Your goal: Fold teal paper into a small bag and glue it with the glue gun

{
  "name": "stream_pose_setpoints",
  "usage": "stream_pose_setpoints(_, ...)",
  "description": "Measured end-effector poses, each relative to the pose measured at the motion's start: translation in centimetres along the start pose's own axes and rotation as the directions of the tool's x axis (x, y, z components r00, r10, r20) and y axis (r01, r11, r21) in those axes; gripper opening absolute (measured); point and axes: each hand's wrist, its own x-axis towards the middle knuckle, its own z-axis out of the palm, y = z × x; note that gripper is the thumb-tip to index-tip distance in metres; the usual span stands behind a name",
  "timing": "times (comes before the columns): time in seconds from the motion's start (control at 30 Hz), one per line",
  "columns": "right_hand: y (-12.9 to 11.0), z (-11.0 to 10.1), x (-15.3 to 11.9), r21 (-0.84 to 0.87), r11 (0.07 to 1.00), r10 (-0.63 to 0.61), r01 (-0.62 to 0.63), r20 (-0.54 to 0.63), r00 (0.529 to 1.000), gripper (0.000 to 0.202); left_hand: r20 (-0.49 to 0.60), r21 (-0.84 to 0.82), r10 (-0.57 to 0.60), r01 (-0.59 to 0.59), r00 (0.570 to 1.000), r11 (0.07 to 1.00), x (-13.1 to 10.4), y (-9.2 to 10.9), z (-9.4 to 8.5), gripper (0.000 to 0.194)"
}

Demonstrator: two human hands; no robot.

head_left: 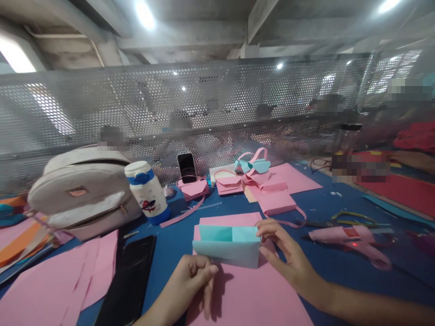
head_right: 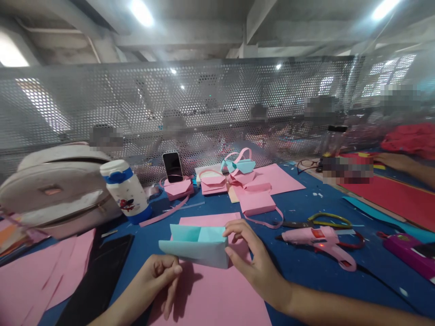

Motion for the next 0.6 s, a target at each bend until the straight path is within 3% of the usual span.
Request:
stream_pose_setpoints(0.2, -0.2, 0.1, 0.1, -0.006, 0.999, -0.037, 0.037, 0.010, 0.999, 0.020, -0.015, 0.124, 0.095, -0.092, 0.995, 0.988, -0.9, 1.5, 1.1, 0.056)
stream_pose_setpoints(0.27, -0.1, 0.1, 0.1, -0.003, 0.999, -0.044, 0.044, 0.009, 0.999, 0.020, 0.049, 0.224, 0.191, -0.197, 0.980, 0.955, -1.5, 2.1, 1.5, 0.050)
stream_pose_setpoints(0.33, -0.1, 0.1, 0.1, -0.004, 0.999, -0.048, 0.048, 0.012, 0.999, 0.020, 0.191, 0.346, 0.251, -0.304, 0.949, 0.887, -2.0, 2.4, 1.8, 0.041)
stream_pose_setpoints(0.43, 0.0, 0.0, -0.1, -0.016, 0.998, -0.057, 0.057, 0.015, 0.998, 0.021, 0.386, 0.500, 0.229, -0.411, 0.894, 0.762, -2.6, 1.8, 1.8, 0.033)
stream_pose_setpoints(0.5, 0.0, 0.0, -0.1, -0.022, 0.997, -0.068, 0.068, 0.008, 0.998, 0.022, 0.405, 0.551, 0.208, -0.419, 0.890, 0.722, -2.9, 1.0, 1.5, 0.032)
stream_pose_setpoints(0.6, 0.0, 0.0, -0.1, -0.022, 0.996, -0.082, 0.082, 0.002, 0.997, 0.022, 0.375, 0.536, 0.207, -0.394, 0.904, 0.747, -3.9, -0.2, 1.1, 0.038)
